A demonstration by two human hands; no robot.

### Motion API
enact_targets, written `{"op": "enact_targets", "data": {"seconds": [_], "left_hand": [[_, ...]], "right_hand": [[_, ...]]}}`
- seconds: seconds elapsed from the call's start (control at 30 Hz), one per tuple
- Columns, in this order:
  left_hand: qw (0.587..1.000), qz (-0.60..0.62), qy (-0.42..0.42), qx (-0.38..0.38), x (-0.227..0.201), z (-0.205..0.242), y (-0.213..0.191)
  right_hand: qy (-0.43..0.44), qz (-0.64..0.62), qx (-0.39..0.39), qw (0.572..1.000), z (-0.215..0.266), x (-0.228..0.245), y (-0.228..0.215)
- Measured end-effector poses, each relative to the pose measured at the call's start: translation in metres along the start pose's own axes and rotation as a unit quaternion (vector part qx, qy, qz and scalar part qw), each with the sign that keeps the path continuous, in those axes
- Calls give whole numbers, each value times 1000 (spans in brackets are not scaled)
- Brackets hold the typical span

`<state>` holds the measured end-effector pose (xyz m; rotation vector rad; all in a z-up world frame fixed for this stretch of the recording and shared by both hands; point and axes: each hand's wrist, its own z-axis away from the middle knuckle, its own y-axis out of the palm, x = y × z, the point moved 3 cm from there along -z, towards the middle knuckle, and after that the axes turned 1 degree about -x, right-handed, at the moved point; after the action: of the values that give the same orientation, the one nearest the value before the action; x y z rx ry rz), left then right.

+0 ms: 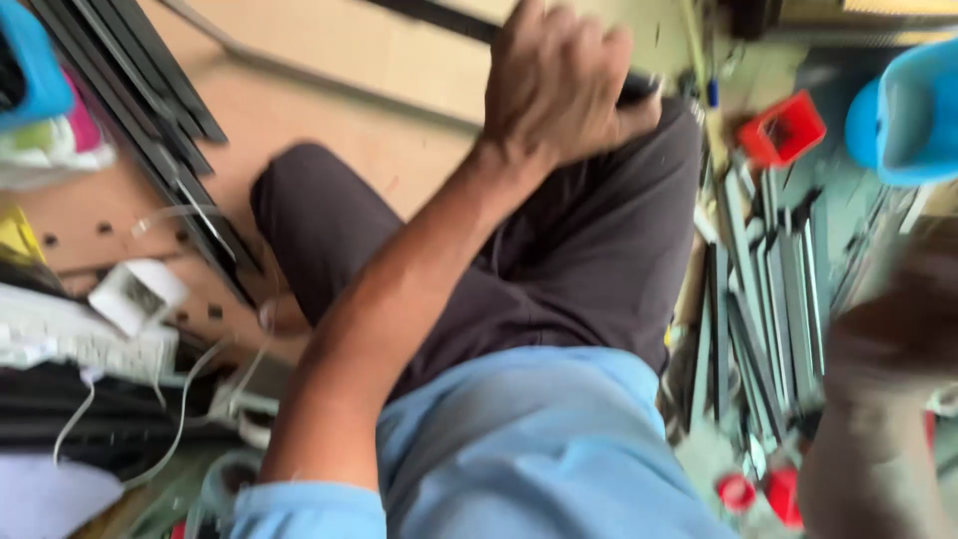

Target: The user is manufacturing a frame for a picture.

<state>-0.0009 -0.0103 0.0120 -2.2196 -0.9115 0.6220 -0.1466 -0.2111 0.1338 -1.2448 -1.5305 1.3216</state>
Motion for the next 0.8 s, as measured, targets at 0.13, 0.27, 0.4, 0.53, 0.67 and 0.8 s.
{"op": "enact_targets", "data": {"seconds": [0.13, 0.27, 0.4, 0.53, 0.67, 0.8], "left_hand": [[1000, -5, 8, 23, 9, -13, 12], [1000, -14, 2, 18, 0, 8, 10], [1000, -9, 8, 15, 1, -11, 6], [1000, -11, -2, 12, -1, 1, 0], [1000, -14, 16, 6, 3, -15, 3], [1000, -1, 2, 6, -3, 2, -1]], "right_hand": [[-18, -3, -49, 999, -9, -2, -4], [-18, -32, -4, 999, -11, 15, -2], [17, -83, -52, 995, -5, -4, -3], [72, -202, -95, 972, 24, -22, 20], [47, -74, -65, 994, -24, 9, -9], [45, -64, -4, 997, -23, 20, -11]]}}
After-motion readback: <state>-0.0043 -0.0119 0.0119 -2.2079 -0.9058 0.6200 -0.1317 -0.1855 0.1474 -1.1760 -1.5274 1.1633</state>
